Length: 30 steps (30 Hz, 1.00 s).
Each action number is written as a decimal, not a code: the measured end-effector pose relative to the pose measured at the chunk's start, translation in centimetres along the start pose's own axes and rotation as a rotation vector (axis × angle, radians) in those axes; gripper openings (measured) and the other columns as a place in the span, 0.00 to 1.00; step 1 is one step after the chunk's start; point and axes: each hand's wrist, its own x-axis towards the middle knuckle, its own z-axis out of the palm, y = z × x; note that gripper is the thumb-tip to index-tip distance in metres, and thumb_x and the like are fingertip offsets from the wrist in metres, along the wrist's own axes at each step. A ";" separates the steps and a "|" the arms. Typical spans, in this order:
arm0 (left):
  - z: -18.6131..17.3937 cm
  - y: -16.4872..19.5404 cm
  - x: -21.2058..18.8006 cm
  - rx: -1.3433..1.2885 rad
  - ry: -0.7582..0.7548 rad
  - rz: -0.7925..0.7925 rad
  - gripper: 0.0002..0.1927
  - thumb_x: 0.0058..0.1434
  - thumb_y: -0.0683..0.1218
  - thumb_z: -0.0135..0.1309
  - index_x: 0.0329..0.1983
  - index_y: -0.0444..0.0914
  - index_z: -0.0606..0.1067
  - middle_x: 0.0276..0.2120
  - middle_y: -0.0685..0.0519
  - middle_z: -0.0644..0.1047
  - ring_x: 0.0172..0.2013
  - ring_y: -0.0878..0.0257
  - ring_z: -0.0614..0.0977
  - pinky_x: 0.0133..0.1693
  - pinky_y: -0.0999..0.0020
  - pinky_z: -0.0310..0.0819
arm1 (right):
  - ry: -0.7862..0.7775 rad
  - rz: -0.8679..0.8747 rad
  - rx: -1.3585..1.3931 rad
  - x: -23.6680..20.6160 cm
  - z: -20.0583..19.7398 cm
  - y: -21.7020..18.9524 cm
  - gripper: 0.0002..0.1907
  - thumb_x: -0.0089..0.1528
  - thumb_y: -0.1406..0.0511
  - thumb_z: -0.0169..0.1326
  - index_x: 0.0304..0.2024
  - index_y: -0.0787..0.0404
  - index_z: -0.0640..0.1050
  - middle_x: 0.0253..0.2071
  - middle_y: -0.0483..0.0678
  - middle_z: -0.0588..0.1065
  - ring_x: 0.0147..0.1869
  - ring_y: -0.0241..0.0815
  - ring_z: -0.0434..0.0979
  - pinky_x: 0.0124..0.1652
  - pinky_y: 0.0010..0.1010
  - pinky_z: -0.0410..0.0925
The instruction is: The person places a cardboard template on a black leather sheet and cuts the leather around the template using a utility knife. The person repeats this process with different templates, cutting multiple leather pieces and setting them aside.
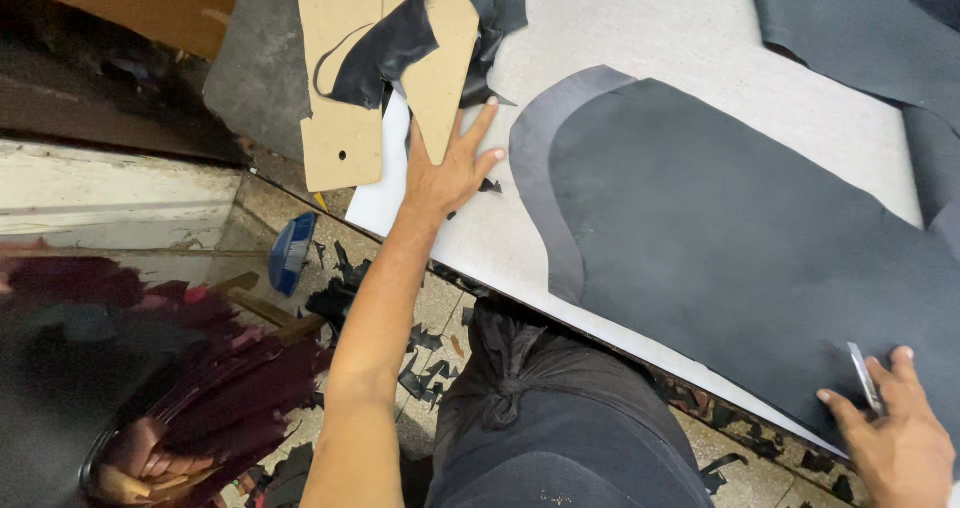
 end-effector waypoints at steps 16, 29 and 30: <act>1.3 4.1 2.5 -0.237 -0.011 -0.367 0.42 0.56 0.64 0.63 0.70 0.42 0.66 0.65 0.29 0.63 0.65 0.34 0.64 0.61 0.45 0.64 | 0.073 -0.103 -0.164 -0.3 -0.8 0.3 0.34 0.56 0.57 0.70 0.61 0.63 0.77 0.75 0.60 0.65 0.65 0.53 0.76 0.62 0.38 0.69; 1.0 2.6 0.8 -0.311 0.018 -0.189 0.20 0.69 0.46 0.54 0.65 0.43 0.73 0.54 0.42 0.72 0.55 0.45 0.74 0.57 0.50 0.70 | 0.051 0.038 -0.134 -0.6 -0.1 -0.4 0.36 0.52 0.61 0.70 0.64 0.57 0.79 0.77 0.60 0.64 0.68 0.55 0.75 0.58 0.40 0.69; 0.5 2.2 0.6 -0.282 -0.039 -0.177 0.22 0.67 0.47 0.56 0.64 0.42 0.74 0.52 0.42 0.72 0.54 0.44 0.73 0.56 0.49 0.69 | 0.053 0.078 -0.064 -0.5 -0.2 0.1 0.37 0.51 0.61 0.70 0.64 0.57 0.79 0.78 0.60 0.63 0.65 0.56 0.75 0.56 0.41 0.69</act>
